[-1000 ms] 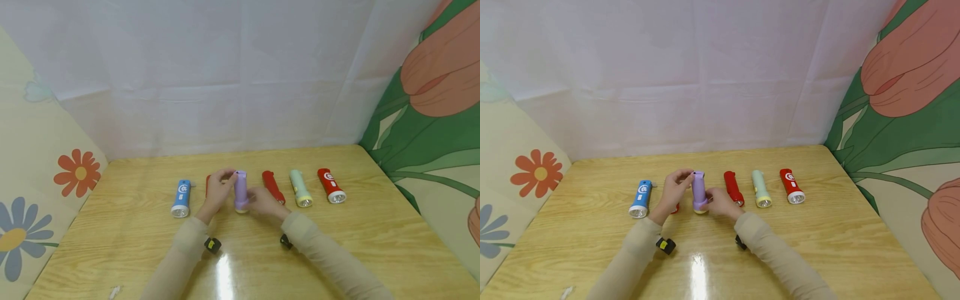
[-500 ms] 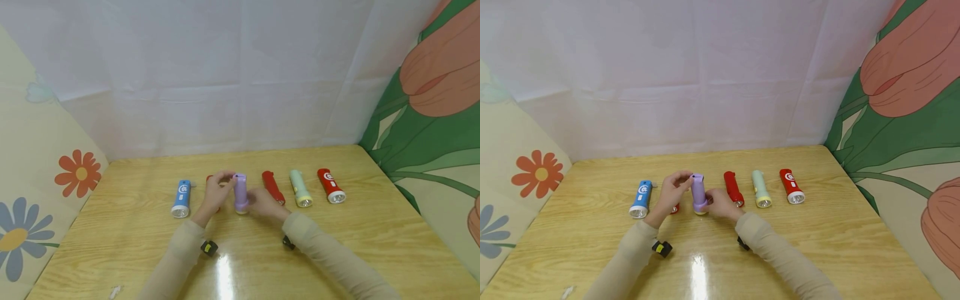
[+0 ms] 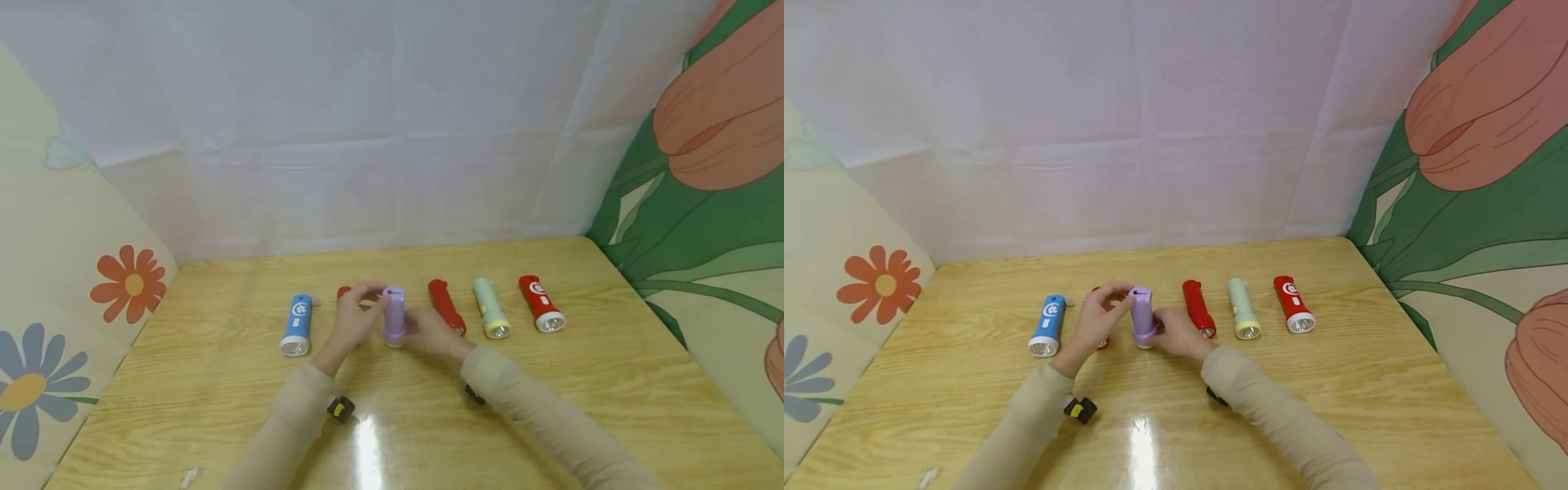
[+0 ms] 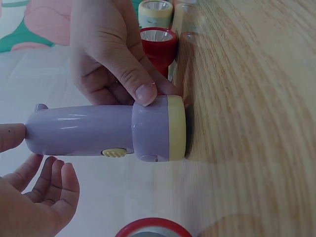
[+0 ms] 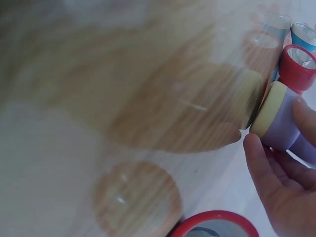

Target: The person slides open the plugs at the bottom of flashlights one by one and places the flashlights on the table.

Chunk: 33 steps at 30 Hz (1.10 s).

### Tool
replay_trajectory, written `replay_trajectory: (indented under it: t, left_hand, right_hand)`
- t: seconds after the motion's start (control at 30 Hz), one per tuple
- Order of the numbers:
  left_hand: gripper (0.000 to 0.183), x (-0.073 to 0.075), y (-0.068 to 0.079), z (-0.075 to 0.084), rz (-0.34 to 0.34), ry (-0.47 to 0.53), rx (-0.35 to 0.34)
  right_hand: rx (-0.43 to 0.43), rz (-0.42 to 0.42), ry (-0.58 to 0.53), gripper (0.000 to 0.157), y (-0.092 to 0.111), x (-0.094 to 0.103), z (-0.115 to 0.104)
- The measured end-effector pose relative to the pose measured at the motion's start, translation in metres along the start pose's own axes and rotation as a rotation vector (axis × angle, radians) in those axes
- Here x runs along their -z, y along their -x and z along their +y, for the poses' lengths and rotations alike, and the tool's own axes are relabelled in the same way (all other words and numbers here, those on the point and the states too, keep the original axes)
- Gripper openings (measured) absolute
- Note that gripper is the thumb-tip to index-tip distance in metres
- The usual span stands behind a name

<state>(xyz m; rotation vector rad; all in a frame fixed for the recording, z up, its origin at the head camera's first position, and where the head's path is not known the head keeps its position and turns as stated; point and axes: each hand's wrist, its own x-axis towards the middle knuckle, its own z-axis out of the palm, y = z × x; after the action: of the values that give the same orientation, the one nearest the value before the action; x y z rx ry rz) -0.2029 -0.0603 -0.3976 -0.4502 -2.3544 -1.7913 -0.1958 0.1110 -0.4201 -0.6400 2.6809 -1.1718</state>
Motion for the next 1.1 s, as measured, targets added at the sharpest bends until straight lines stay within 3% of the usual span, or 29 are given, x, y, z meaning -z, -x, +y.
replay_trajectory:
  t: [0.37,0.77,1.1]
  left_hand:
    - [0.021,0.0007,0.0059,0.0039,-0.014,-0.002,-0.032]
    - [0.019,0.0012,0.0078,-0.0013,-0.033,-0.003,-0.038]
    - [0.015,0.0041,0.0042,0.0061,-0.042,0.014,0.031]
  right_hand:
    - [0.061,-0.026,0.032,0.042,-0.0016,0.0003,0.0006]
    - [0.012,-0.078,0.065,0.045,-0.0044,0.0017,0.0018]
    - [0.018,-0.094,0.086,0.045,-0.0045,0.0061,-0.0005]
